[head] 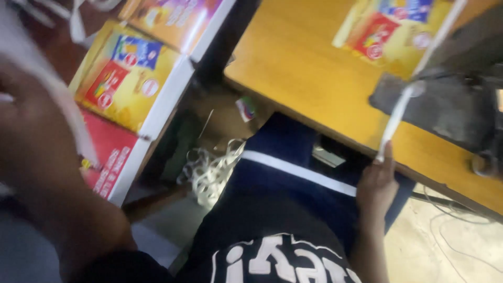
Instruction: The person sews white fabric straps onto the edges of various cardboard boxes using a sewing machine. They handle multiple boxes, including those labeled 'Dark & Light Soy Sauce' and 'Kadogo na Ziko Area', feeding them under the needle to attach the straps.
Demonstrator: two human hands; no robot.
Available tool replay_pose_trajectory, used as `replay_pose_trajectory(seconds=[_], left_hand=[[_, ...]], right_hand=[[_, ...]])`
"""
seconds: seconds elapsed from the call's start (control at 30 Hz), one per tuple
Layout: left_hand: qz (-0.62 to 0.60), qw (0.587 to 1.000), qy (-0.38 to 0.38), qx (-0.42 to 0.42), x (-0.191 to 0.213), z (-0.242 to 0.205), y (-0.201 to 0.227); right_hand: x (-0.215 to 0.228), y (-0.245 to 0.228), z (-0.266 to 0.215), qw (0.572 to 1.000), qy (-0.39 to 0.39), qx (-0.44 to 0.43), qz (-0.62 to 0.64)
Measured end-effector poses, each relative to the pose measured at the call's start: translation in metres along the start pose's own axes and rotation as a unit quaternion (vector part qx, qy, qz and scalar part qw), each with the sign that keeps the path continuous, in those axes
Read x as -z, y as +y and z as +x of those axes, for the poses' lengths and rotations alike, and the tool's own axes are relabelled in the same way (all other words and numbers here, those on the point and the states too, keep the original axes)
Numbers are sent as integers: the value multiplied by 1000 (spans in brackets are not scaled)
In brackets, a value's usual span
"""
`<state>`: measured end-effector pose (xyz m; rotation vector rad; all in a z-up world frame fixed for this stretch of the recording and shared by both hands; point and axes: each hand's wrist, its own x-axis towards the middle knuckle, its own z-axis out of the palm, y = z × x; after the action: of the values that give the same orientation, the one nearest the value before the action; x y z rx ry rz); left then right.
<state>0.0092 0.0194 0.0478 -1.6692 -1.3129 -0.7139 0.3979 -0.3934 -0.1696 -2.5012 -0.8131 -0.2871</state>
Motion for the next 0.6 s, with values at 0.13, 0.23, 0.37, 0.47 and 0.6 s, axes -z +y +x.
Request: replay_pose_trajectory(seconds=[0.13,0.23,0.37,0.47,0.6], left_hand=[[-253,958,-54,-120,47,53,178],[-412,836,-262,-251,88,45,326],[-481,763,-303,-307,104,-85,513],[-556,505,-655,-83,145,-93,564],[-556,603,-481,-310,129,-131,591]], right_hand=[[24,-33,11,967,-90,-214,105],[23,-31,13,960,-117,-230,113],[6,-18,-2,980,-69,-171,71],[15,-21,5,965,-112,-218,87],[16,-22,10,959,-118,-238,101]])
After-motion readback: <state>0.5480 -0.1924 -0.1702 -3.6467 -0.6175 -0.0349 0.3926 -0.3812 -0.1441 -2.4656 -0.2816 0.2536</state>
